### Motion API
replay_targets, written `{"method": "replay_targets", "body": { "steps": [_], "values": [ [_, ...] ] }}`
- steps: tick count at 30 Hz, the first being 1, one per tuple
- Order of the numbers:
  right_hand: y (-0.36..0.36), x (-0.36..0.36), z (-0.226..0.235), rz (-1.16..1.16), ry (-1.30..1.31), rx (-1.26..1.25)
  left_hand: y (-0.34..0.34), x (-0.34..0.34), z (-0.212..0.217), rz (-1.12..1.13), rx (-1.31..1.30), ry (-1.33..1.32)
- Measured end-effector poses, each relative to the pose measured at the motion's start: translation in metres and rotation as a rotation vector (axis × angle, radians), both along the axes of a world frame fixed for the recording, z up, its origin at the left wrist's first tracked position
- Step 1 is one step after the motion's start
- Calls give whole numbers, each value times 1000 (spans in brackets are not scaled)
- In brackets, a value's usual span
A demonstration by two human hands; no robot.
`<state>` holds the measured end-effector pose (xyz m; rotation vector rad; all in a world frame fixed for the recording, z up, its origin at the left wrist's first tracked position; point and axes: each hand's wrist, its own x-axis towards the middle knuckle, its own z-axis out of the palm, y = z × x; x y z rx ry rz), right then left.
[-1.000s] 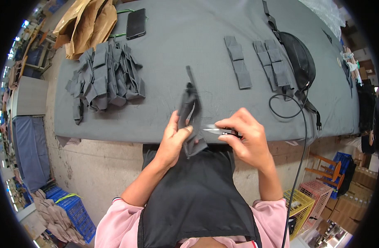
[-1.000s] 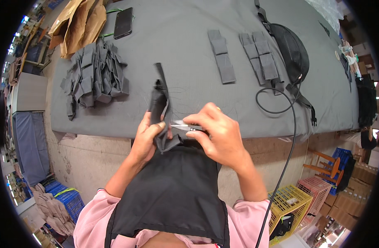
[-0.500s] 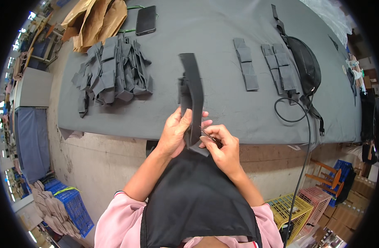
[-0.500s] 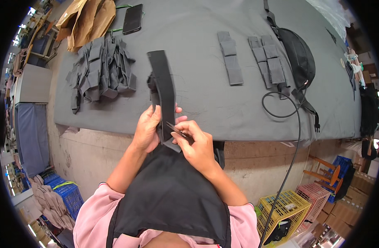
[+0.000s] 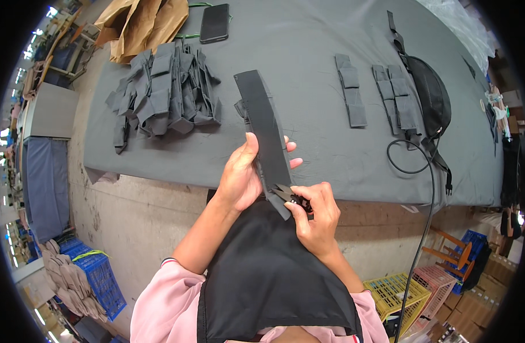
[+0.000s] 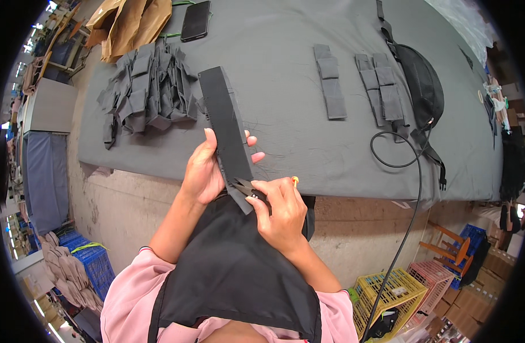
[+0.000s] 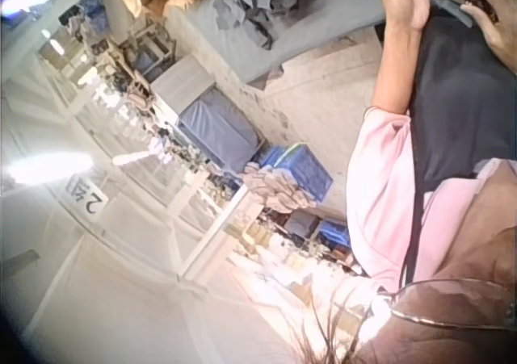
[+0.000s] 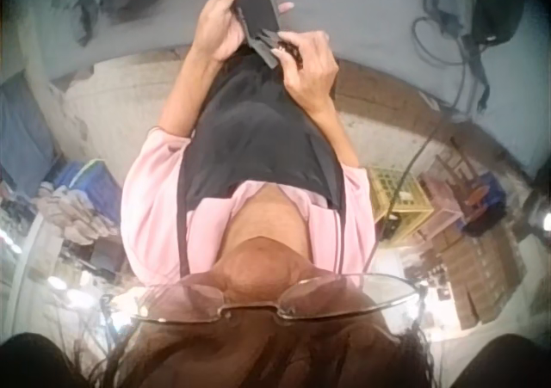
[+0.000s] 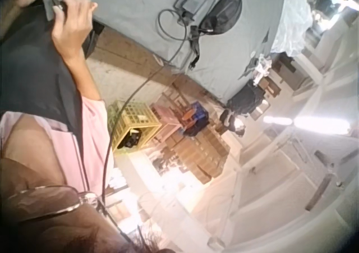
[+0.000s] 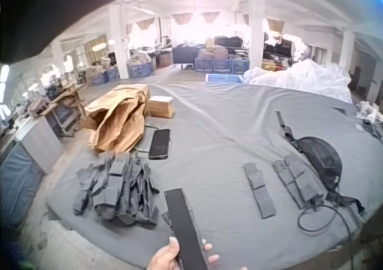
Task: The person trims excess threads and edges from multiple gray fabric straps using a small pair of scissors. They handle each strap individually, snipping loose threads and then placing the finished pieces on the table.
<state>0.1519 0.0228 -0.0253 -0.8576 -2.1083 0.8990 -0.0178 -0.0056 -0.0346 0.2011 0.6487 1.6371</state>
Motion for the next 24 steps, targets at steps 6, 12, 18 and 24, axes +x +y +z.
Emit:
{"method": "replay_targets", "body": {
  "steps": [6, 12, 18, 24],
  "values": [
    [0, -2, 3, 31, -25, 90, -1, 1, -5, 31, -3, -16],
    [0, -4, 1, 28, -45, 199, -1, 2, -2, -3, -82, 16],
    [-1, -1, -1, 2, 38, 268, -2, 2, -1, 11, -113, -21],
    [-1, 2, -3, 33, 56, 174, -1, 2, -6, 34, -88, -19]
  ]
}}
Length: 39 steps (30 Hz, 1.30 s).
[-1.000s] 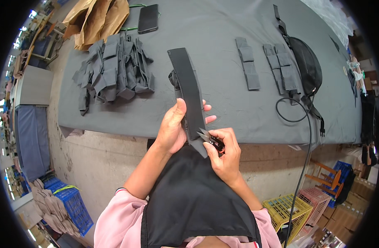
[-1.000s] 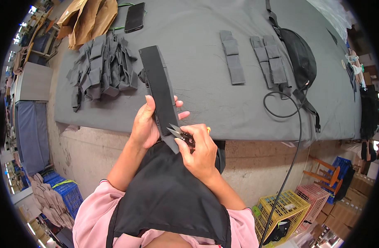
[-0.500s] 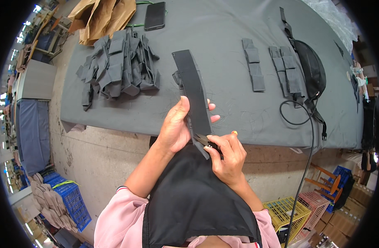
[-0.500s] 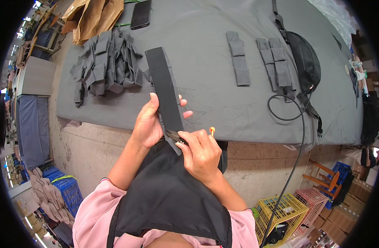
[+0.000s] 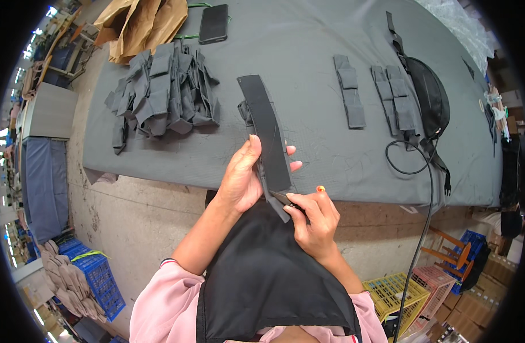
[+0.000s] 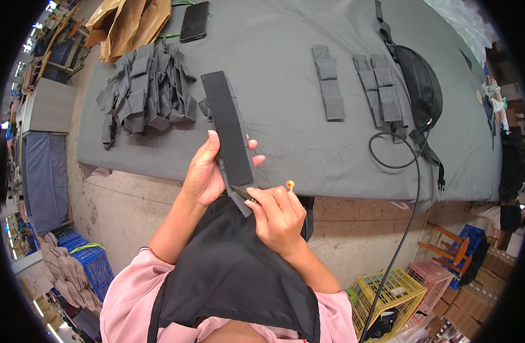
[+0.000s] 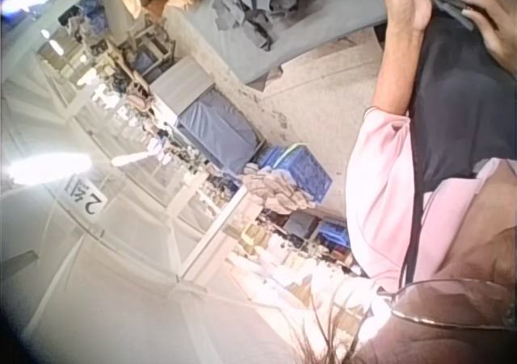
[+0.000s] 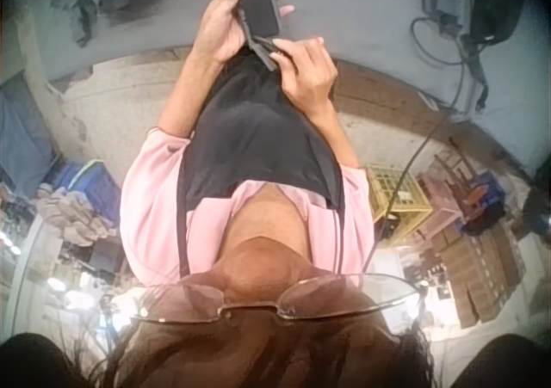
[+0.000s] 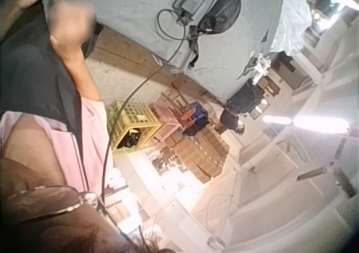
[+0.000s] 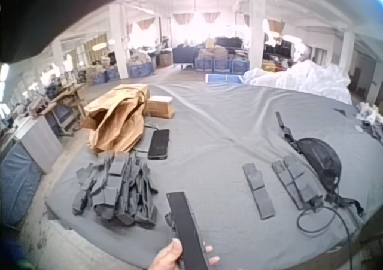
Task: The person trims excess threads and edges from multiple gray fabric straps using a small pair of scissors. They handle each strap individually, snipping loose threads and then placing the finished pieces on the table.
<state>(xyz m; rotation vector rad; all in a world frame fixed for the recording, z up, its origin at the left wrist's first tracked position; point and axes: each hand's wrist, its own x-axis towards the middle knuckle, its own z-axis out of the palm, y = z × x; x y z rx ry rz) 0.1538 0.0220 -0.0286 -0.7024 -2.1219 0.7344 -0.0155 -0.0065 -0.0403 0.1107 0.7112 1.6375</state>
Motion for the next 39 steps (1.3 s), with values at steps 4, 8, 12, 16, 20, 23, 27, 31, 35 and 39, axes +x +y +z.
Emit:
{"method": "replay_targets", "body": {
  "steps": [4, 8, 12, 16, 20, 23, 27, 31, 35, 39],
  "values": [
    [5, -1, 8, 33, -23, -18, -2, -2, 0, -27, 21, -39],
    [8, -1, 10, 18, -7, -228, -3, -2, 3, -75, 52, -45],
    [19, -7, 19, -72, -22, -266, -4, 2, 5, -97, 94, -49],
    [24, -10, 15, -19, -33, -205, -5, 6, 6, -98, 99, -90],
    [25, -12, 12, -4, -64, -76, -6, 6, 6, -123, 107, -120],
    [24, -12, 9, -19, -79, 169, -7, 7, 6, -123, 96, -125],
    [19, -7, 10, -42, -12, 141, -8, 9, 5, -123, 93, -165],
    [21, 9, 7, -72, 21, -73, -7, 5, 10, -83, 4, -41],
    [22, 14, 9, -96, 49, -299, -9, 4, 2, -52, -48, 4],
    [31, 10, 4, -11, 134, -451, -10, 5, 1, -49, -55, -5]
  ]
}}
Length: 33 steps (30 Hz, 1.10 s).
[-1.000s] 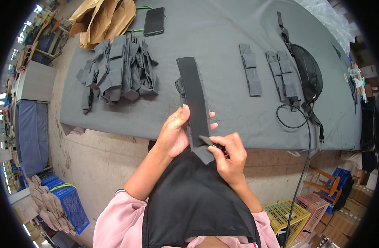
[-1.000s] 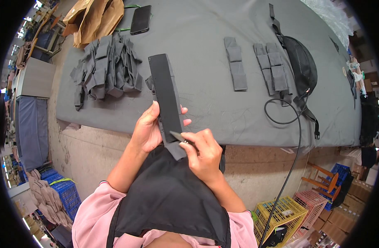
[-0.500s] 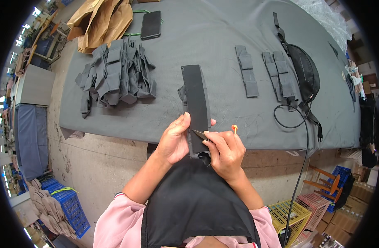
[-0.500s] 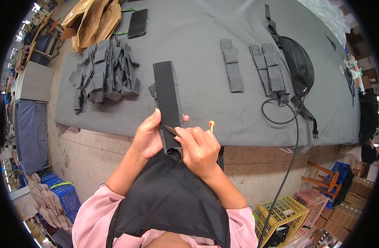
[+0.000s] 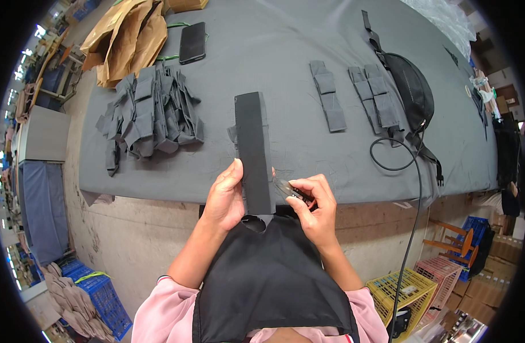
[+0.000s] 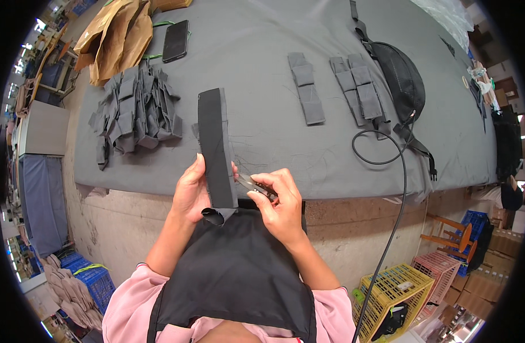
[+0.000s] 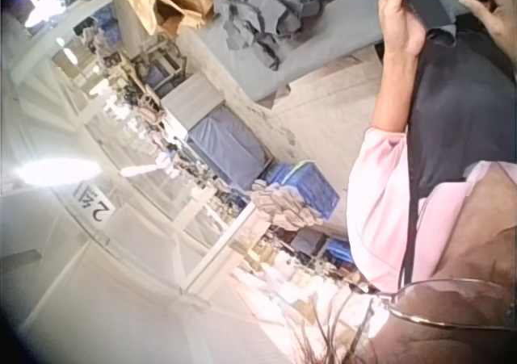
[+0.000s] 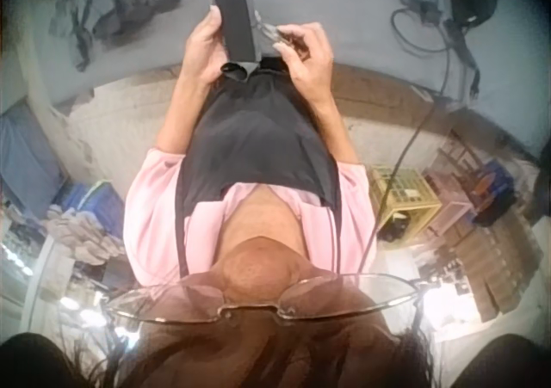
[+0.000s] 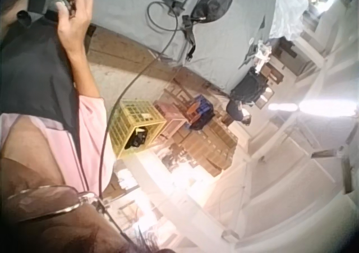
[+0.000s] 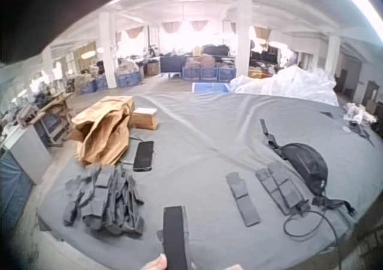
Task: The person trims excess threads and edges from multiple gray fabric straps using a small pair of scissors. They handle each strap individually, snipping loose threads and then placing the finished pieces on the table.
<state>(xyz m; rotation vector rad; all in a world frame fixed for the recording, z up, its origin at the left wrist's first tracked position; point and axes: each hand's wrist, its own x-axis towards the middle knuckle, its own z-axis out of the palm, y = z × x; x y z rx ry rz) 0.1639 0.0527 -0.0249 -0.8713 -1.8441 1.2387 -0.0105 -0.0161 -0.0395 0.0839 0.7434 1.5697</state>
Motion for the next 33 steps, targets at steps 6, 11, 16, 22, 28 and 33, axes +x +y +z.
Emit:
{"method": "replay_targets", "body": {
  "steps": [6, 11, 16, 22, 28, 33],
  "values": [
    [2, -2, -5, 8, -29, 124, -2, 0, 2, 28, -27, -57],
    [2, 0, -6, -46, -137, 488, 0, 1, 10, 4, -46, -46],
    [2, 1, 1, -25, -210, 651, 2, 2, 12, 14, -131, 20],
    [-9, 0, 11, -76, -24, 319, -4, -3, -17, -42, -10, -87],
    [-19, -20, -2, 1, -12, 268, 0, 13, -24, -195, 121, -492],
    [-20, -22, -3, 57, -13, 299, 0, 18, -36, -264, 201, -660]
  ]
}}
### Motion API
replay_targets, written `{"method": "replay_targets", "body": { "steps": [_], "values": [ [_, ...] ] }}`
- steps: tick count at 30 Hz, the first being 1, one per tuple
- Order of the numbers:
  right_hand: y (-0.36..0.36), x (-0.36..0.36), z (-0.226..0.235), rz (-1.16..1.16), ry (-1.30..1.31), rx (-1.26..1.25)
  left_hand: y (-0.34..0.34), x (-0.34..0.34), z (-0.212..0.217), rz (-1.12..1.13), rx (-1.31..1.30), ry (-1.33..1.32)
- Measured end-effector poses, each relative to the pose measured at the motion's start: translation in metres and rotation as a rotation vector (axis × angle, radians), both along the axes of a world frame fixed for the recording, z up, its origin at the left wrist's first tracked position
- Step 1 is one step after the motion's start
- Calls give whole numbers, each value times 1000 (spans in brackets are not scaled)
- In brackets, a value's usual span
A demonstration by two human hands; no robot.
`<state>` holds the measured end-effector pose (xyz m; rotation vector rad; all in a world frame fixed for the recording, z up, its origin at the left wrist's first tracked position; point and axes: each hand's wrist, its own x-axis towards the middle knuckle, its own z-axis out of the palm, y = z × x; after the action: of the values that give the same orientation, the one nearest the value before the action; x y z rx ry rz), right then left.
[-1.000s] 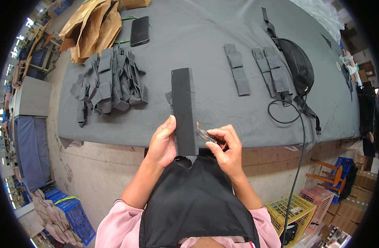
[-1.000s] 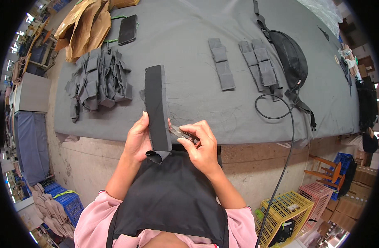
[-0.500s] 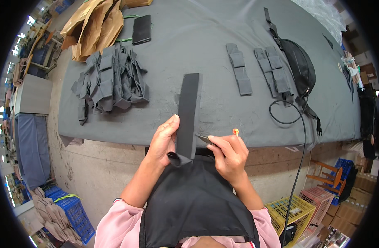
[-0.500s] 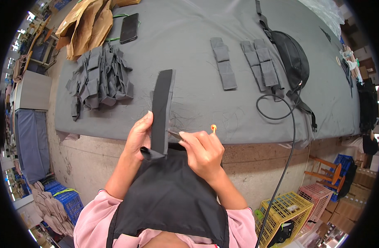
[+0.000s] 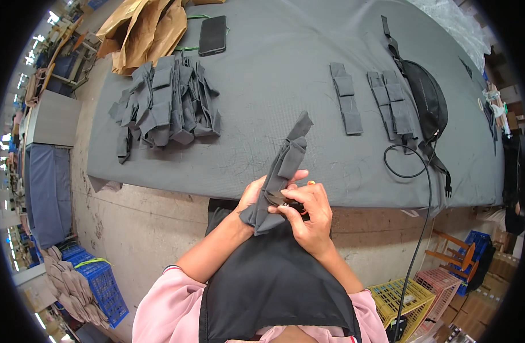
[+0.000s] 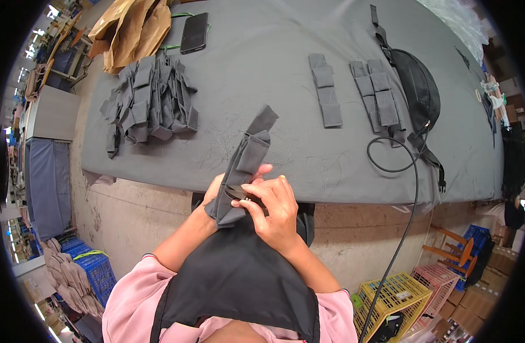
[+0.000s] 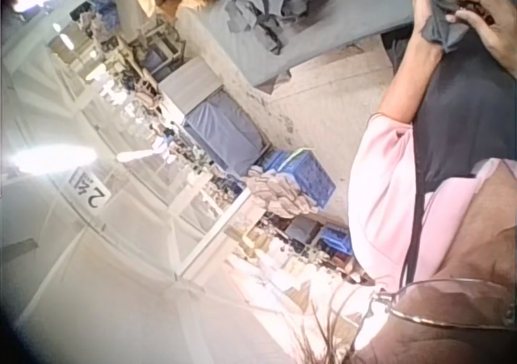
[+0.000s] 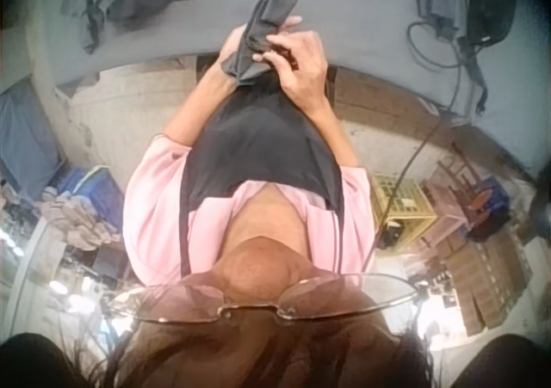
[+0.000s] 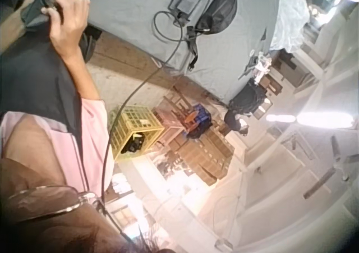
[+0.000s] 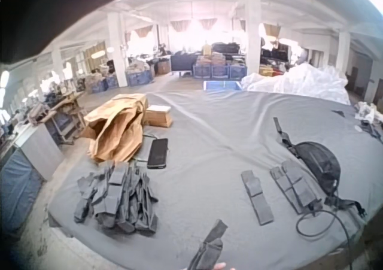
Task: The person trims excess threads and edges from multiple gray fabric straps using a small pair of scissors. They handle each strap individually, snipping loose threads and then placing the finished pieces on the table.
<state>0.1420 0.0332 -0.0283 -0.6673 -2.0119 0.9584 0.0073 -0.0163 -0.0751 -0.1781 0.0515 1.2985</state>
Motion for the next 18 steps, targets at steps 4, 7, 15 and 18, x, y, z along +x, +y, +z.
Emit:
{"method": "replay_targets", "body": {
  "steps": [4, 7, 15, 18],
  "values": [
    [-4, -3, 1, -23, 12, -71, 1, 4, 17, -10, -166, 198],
    [-5, -5, -2, -38, 32, -30, 5, 11, 39, -8, -365, 447],
    [-4, -9, -3, -63, 31, 113, -4, 9, 12, 8, -201, 291],
    [-5, -7, -7, -42, 75, -40, -3, 9, 15, -8, -192, 277]
  ]
}}
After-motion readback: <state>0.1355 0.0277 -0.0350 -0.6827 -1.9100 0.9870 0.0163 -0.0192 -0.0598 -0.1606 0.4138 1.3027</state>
